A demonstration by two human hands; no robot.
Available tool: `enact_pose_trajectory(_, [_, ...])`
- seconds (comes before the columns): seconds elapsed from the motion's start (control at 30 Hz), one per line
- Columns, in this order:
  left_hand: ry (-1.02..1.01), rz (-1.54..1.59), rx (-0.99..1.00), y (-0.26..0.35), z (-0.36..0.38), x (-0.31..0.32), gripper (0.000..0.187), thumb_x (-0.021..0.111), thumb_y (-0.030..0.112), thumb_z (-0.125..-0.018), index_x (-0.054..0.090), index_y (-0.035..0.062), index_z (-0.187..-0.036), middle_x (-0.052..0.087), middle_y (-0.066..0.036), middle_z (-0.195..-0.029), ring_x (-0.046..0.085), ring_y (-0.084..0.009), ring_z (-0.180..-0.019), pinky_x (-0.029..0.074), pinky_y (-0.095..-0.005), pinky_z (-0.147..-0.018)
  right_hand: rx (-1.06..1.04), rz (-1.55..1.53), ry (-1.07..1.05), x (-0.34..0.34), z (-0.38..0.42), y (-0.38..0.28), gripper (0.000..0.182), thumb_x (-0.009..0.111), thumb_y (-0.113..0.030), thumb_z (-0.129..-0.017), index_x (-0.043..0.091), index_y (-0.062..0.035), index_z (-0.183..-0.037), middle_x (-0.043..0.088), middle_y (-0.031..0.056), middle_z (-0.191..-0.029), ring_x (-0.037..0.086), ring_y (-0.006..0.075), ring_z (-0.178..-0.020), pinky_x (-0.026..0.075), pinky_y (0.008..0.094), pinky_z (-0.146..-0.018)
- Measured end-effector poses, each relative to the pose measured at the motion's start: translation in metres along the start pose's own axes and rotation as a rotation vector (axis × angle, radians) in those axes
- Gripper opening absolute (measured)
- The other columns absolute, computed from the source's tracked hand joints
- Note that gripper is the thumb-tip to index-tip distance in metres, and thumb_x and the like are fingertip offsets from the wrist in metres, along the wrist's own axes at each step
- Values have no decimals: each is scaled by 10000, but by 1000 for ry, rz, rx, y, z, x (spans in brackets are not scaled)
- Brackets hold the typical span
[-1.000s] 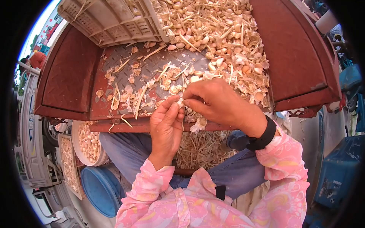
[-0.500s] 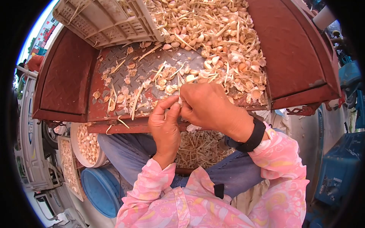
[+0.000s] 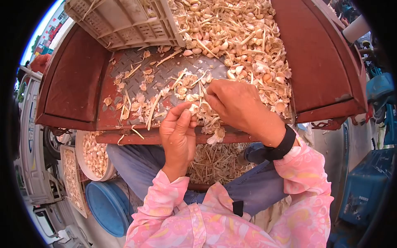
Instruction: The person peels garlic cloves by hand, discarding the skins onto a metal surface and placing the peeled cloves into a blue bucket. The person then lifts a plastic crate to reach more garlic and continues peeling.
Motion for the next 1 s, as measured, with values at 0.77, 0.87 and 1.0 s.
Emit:
enact_pose_trajectory(0.77, [153, 129, -367, 20, -18, -7, 232, 520, 260, -956, 568, 34, -939, 621, -82, -874, 569, -93, -666, 452, -167, -517, -126, 219, -240, 36, -46, 47, 145, 593, -76, -797, 612, -33, -934, 579, 135, -836, 592, 333, -827, 468, 417, -698])
enact_pose_trajectory(0.87, [53, -107, -285, 20, -26, -10, 206, 564, 247, -933, 581, 42, -946, 629, -67, -875, 584, -83, -688, 468, -176, -521, -100, 188, -330, 45, -55, 55, 125, 571, -33, -776, 583, -37, -900, 572, 135, -848, 592, 339, -834, 473, 428, -713])
enact_pose_trajectory(1.0, [-2, -464, -192, 18, -42, -10, 264, 586, 213, -920, 595, 6, -1083, 633, -41, -882, 543, -46, -651, 423, -164, -511, -162, 152, -180, 32, -49, 37, 96, 581, -27, -774, 572, -38, -869, 561, 127, -815, 589, 329, -801, 474, 419, -693])
Point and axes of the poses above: each hand's wrist, its own z-axis away from the middle knuckle, its own x-axis out of the palm, y = z × x, the point moved 5 cm from there along -z, towards the middle knuckle
